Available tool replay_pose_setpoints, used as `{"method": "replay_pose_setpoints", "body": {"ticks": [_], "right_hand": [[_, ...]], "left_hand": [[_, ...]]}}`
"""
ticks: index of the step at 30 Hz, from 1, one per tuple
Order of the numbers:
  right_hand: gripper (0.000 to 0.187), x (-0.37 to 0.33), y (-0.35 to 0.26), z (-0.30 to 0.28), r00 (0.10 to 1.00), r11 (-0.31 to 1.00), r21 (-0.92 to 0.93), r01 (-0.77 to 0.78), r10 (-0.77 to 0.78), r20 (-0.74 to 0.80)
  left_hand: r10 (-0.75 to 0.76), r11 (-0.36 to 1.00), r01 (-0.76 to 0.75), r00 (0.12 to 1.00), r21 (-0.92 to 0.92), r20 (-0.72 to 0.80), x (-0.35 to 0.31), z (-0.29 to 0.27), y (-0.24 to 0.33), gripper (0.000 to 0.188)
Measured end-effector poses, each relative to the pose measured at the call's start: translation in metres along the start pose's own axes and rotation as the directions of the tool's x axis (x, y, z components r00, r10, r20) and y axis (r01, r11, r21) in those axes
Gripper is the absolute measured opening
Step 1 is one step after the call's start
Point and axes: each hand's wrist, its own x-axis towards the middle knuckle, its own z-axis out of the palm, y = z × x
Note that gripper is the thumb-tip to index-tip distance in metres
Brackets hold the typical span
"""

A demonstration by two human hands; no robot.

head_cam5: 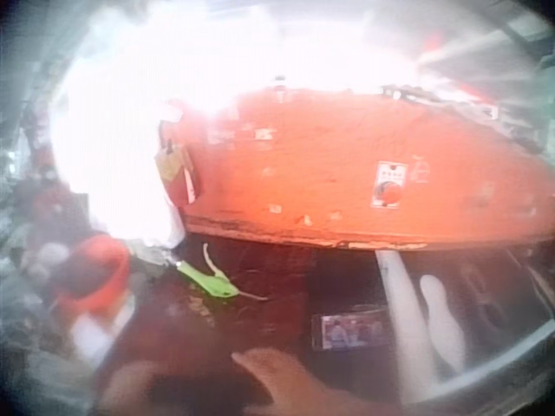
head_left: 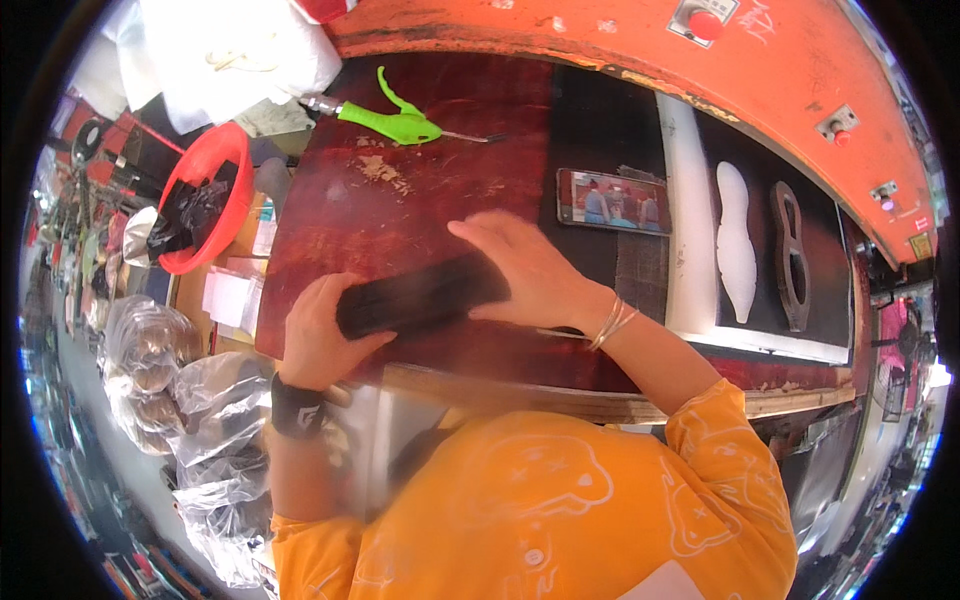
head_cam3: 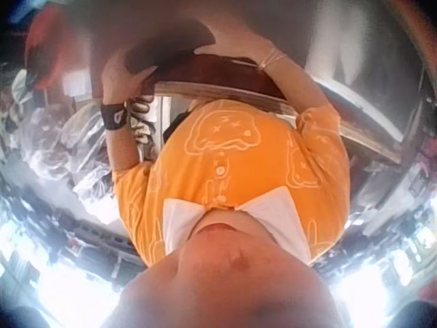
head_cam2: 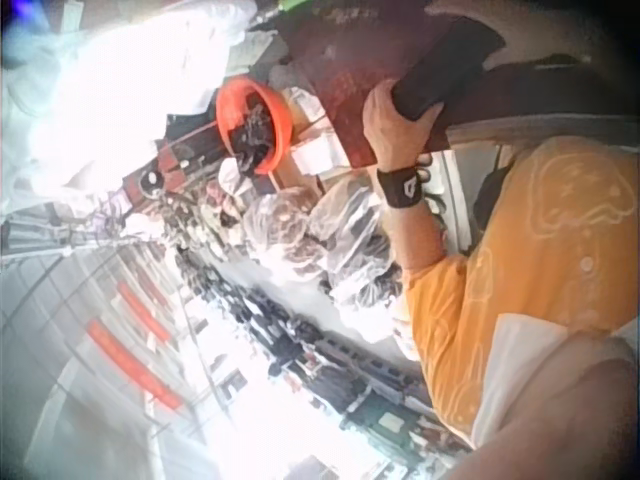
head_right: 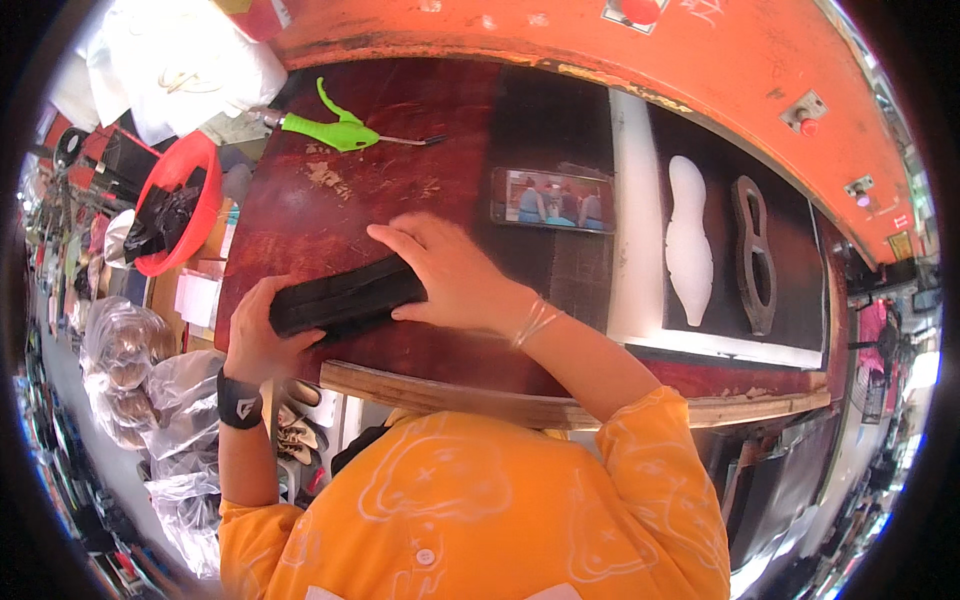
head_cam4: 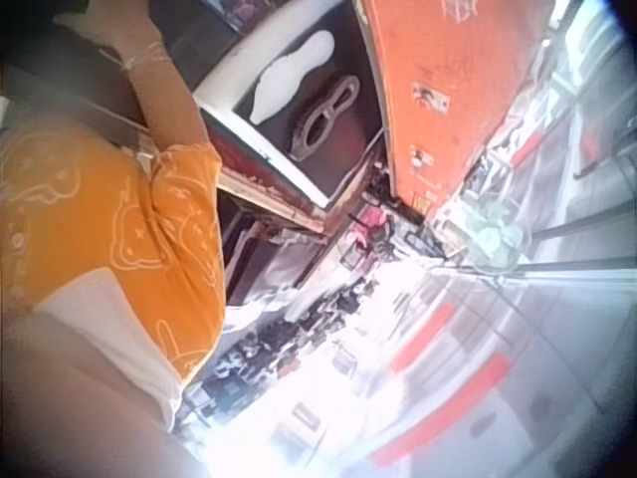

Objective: The person uses a green handheld tool to treat a black shoe insole, then places it in a plastic bag. They then repeatedly place black insoles and white shoe lasts into a red-orange machine, pressing a button after each placement.

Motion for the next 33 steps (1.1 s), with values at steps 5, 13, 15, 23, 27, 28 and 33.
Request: {"method": "replay_pose_setpoints", "body": {"ticks": [5,13,15,23,27,28,33], "right_hand": [[0.064,-0.007,-0.029,0.012,0.973,0.974,-0.107,0.201,-0.211,-0.089],[0.051,0.002,-0.06,0.038,0.994,0.929,-0.366,0.045,-0.079,-0.078],[0.052,0.004,-0.06,0.039,0.995,0.929,-0.368,0.044,-0.075,-0.07],[0.056,0.001,-0.063,0.038,0.999,0.965,-0.263,0.018,-0.03,-0.043],[0.049,0.001,-0.06,0.042,0.992,0.949,-0.312,0.055,-0.087,-0.092],[0.047,0.001,-0.058,0.043,0.989,0.947,-0.313,0.071,-0.108,-0.102],[0.036,-0.003,-0.05,0.044,0.969,0.945,-0.274,0.18,-0.218,-0.114]], "left_hand": [[-0.085,0.993,0.088,0.995,-0.073,0.046,0.003,0.001,0.002,0.059],[-0.071,0.987,0.082,0.994,-0.135,0.082,0.003,-0.005,0.004,0.065],[-0.041,0.986,0.055,0.995,-0.159,0.087,0.004,-0.007,0.003,0.063],[-0.135,0.871,0.257,0.944,-0.418,0.3,0.011,-0.014,-0.011,0.036],[-0.084,0.864,0.278,0.902,-0.421,0.423,0.024,-0.019,-0.018,0.032],[-0.09,0.826,0.331,0.877,-0.457,0.471,0.028,-0.02,-0.02,0.031],[-0.032,0.606,0.524,0.767,-0.598,0.64,0.044,-0.02,-0.029,0.022]]}}
